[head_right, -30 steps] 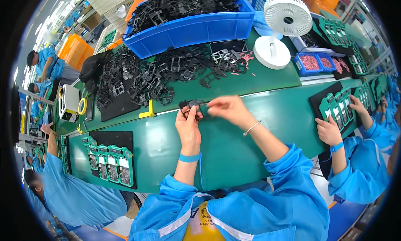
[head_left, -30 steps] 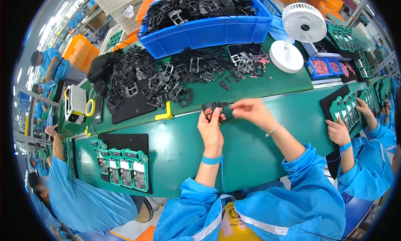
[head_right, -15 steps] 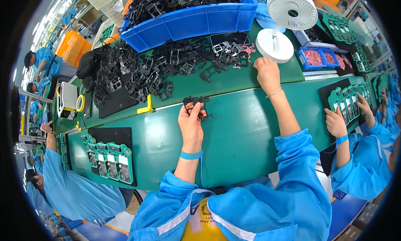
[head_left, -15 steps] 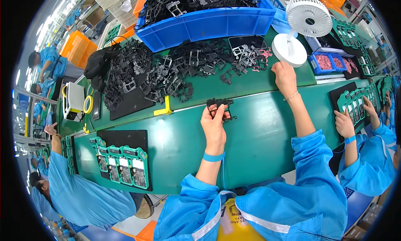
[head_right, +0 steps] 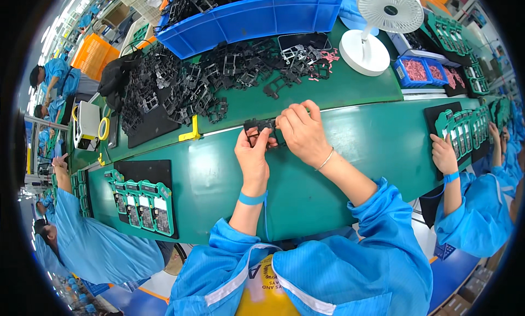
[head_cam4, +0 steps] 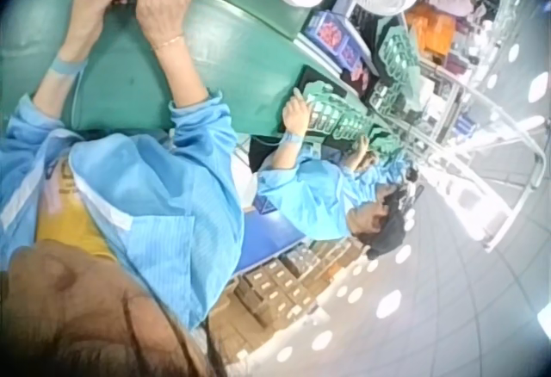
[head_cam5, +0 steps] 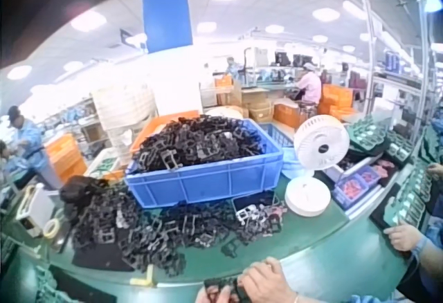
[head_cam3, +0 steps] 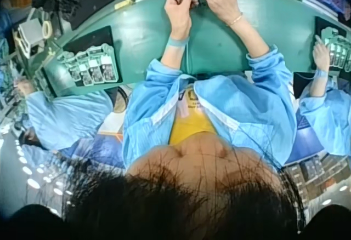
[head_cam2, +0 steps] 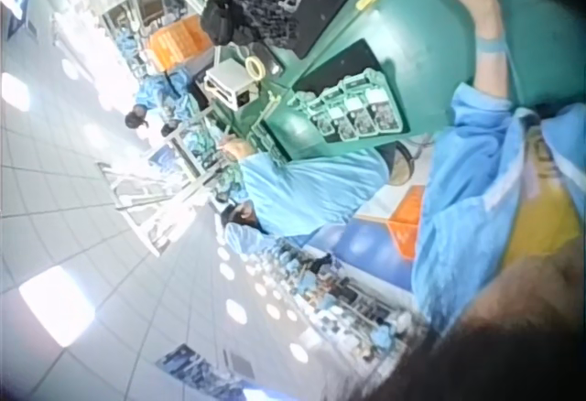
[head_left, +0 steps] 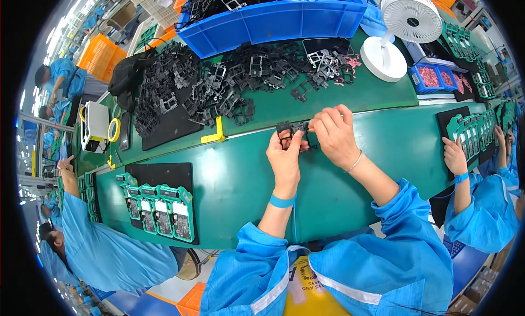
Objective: The recorder is assembling small black plastic components into green PCB housings at an electronics factory workbench.
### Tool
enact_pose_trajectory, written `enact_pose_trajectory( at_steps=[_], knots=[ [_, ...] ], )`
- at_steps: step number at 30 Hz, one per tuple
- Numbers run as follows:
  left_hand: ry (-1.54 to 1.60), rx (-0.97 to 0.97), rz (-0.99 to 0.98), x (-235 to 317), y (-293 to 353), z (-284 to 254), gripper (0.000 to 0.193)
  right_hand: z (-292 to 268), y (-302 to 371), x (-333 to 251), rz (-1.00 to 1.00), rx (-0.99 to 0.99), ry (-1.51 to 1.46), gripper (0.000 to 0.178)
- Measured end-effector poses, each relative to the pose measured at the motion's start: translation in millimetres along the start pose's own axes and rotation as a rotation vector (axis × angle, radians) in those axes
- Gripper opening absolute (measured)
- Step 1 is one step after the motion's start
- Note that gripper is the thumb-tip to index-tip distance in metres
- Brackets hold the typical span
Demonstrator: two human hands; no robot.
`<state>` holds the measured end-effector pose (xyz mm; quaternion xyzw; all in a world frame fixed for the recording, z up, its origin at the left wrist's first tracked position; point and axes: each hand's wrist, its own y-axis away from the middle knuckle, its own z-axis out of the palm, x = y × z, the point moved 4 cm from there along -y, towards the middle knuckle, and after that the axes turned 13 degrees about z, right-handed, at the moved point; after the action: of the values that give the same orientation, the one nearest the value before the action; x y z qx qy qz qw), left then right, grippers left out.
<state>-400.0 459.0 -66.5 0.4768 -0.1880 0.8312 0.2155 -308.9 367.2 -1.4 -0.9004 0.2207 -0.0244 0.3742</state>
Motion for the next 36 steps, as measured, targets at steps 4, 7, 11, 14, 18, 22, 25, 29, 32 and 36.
enact_pose_trajectory(
  at_steps=[4, 7, 11, 14, 18, 22, 25, 29, 32, 36],
  knots=[
    [-0.027, -0.01, 0.019, 2, 1, 1, 0.016, 3, 4, 0, 0.002, 0.016, 0.052, 0.011],
    [-0.038, -0.025, 0.024, 0, 1, 2, 0.015, 4, 7, -2, -0.001, 0.005, 0.045, 0.014],
    [0.003, -0.047, 0.012, -3, 5, 6, 0.015, 3, 9, -4, 0.027, 0.009, -0.027, 0.014],
    [-0.014, -0.047, 0.014, -2, 3, 4, 0.015, 3, 10, 1, 0.009, 0.042, 0.026, 0.01],
    [-0.023, -0.065, 0.005, -3, 4, 4, 0.015, 3, 13, 4, 0.012, 0.036, 0.047, 0.011],
    [-0.03, -0.054, 0.003, -3, 5, 5, 0.014, 4, 13, 3, 0.03, 0.018, 0.009, 0.01],
    [-0.021, -0.038, 0.001, 0, 3, 4, 0.014, 9, 14, 13, 0.167, -0.058, -0.298, 0.008],
    [0.025, -0.006, -0.037, 1, 2, 4, 0.014, 20, 17, 42, 0.582, -0.23, -0.988, 0.016],
    [0.031, -0.001, -0.05, 0, 1, 4, 0.014, 28, 22, 40, 0.784, -0.388, -1.166, 0.017],
    [0.011, -0.011, -0.049, 1, 3, 7, 0.016, 36, 29, 33, 0.872, -0.487, -1.265, 0.02]
  ],
)
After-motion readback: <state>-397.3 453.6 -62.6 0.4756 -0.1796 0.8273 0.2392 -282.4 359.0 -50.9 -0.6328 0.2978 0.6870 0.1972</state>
